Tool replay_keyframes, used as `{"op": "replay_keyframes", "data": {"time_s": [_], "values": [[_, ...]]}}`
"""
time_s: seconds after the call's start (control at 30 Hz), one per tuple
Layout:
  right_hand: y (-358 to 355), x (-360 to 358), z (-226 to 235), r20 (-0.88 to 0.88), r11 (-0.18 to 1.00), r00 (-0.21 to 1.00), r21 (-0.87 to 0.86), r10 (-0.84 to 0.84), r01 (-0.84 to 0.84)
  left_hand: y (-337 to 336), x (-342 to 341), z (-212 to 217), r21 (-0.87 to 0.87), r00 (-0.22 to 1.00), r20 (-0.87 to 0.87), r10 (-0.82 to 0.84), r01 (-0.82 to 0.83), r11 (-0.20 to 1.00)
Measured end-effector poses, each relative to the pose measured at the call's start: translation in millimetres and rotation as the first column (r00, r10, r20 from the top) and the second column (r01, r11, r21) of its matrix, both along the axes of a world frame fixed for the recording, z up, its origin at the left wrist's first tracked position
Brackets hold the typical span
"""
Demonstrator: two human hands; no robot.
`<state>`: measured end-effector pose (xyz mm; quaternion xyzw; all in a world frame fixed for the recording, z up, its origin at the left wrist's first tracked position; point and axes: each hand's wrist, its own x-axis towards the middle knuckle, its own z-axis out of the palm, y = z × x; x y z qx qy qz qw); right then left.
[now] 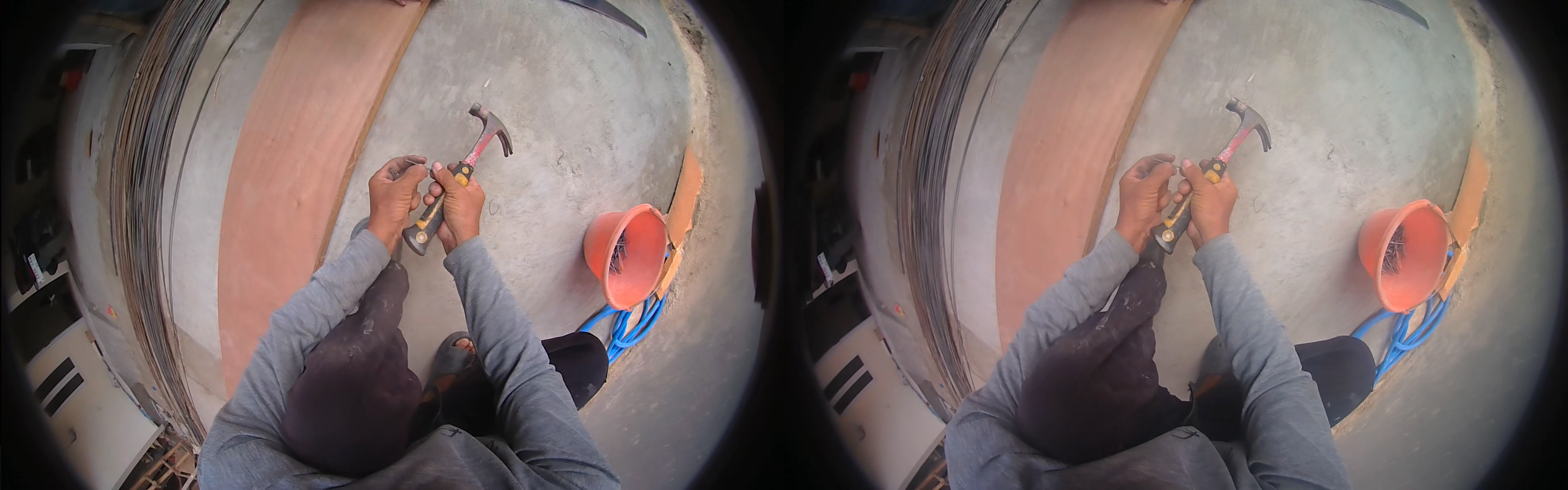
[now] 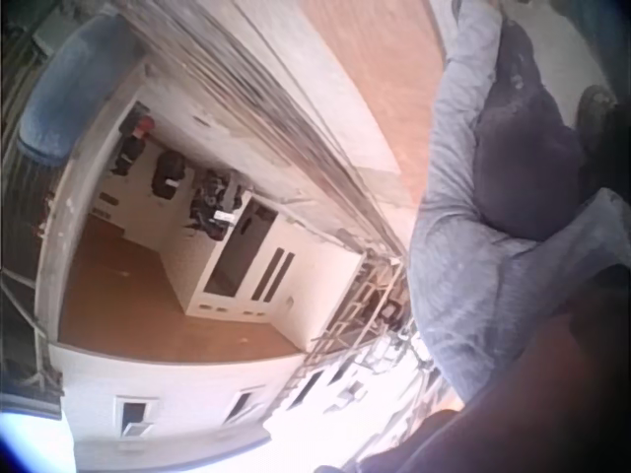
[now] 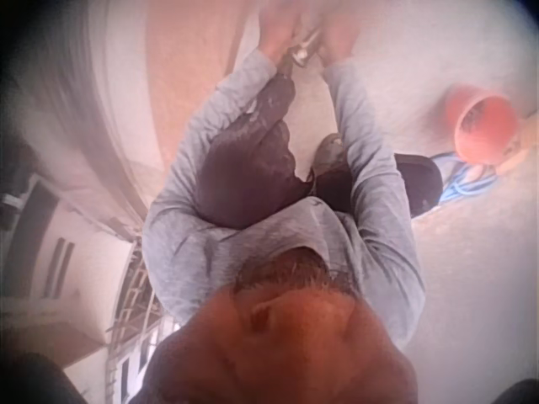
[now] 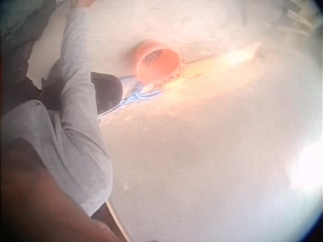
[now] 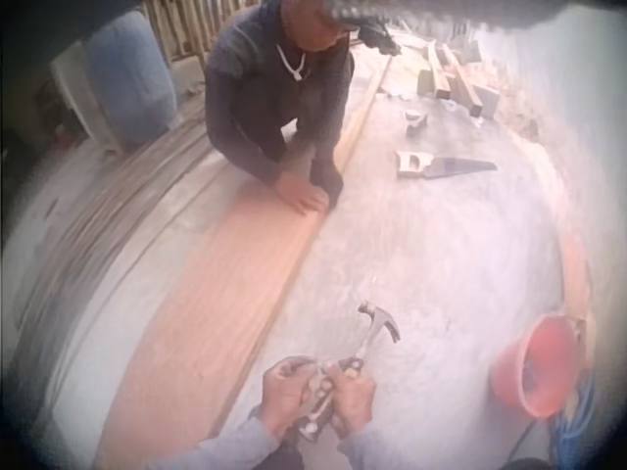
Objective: The person hammers nails into a large sheet of plywood, then uses a hand saw to cut a wooden plank. They place the cut plank onto the plywood and continue hammering nails to secure it.
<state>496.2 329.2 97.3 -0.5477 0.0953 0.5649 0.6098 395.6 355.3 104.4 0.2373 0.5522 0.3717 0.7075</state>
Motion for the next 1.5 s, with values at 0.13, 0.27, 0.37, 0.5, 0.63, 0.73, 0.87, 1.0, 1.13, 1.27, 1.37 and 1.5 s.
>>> {"op": "replay_keyframes", "data": {"time_s": [0.13, 0.27, 0.37, 0.5, 0.63, 0.73, 0.87, 1.0, 1.13, 1.27, 1.37, 1.5], "values": [[-2, -13, -11, -0.041, 0.996, 0.999, 0.087, -0.016, 0.020, 5, -12, -16, 0.020, 0.996, -0.083, -0.026, 0.028, 0.999], [-5, -18, -17, 0.065, 0.979, 0.979, 0.037, 0.195, -0.198, 46, -37, -41, 0.511, 0.888, -0.450, 0.100, 0.164, 0.844], [-8, -18, -18, 0.198, 0.906, 0.887, -0.020, 0.418, -0.423, 101, -68, -60, 0.476, 0.791, -0.596, 0.141, 0.207, 0.855], [-9, -14, -15, 0.349, 0.843, 0.786, -0.021, 0.510, -0.537, 133, -82, -78, 0.449, 0.712, -0.695, 0.101, 0.319, 0.835], [-3, -7, -10, 0.664, 0.761, 0.511, -0.138, 0.546, -0.634, 145, -82, -86, 0.429, 0.671, -0.740, 0.052, 0.411, 0.804], [7, -2, -5, 0.641, 0.711, 0.445, -0.234, 0.626, -0.664, 151, -82, -92, 0.469, 0.652, -0.755, 0.062, 0.473, 0.746], [27, 6, 4, 0.817, 0.659, 0.293, -0.135, 0.496, -0.740, 151, -81, -101, 0.482, 0.624, -0.776, 0.096, 0.487, 0.728], [51, 11, 14, 0.868, 0.546, 0.147, -0.158, 0.473, -0.822, 145, -77, -105, 0.499, 0.597, -0.787, 0.156, 0.468, 0.730], [70, 14, 23, 0.799, 0.413, -0.030, -0.341, 0.600, -0.844, 142, -73, -106, 0.497, 0.524, -0.823, 0.218, 0.480, 0.723], [81, 16, 29, 0.831, 0.600, 0.225, -0.154, 0.508, -0.785, 136, -69, -110, 0.560, 0.565, -0.775, 0.283, 0.408, 0.721], [85, 17, 34, 0.835, 0.577, 0.243, -0.106, 0.494, -0.810, 135, -67, -112, 0.524, 0.520, -0.808, 0.278, 0.417, 0.742], [88, 20, 37, 0.816, 0.374, -0.156, -0.413, 0.556, -0.830, 134, -65, -113, 0.533, 0.469, -0.825, 0.315, 0.461, 0.710]]}}
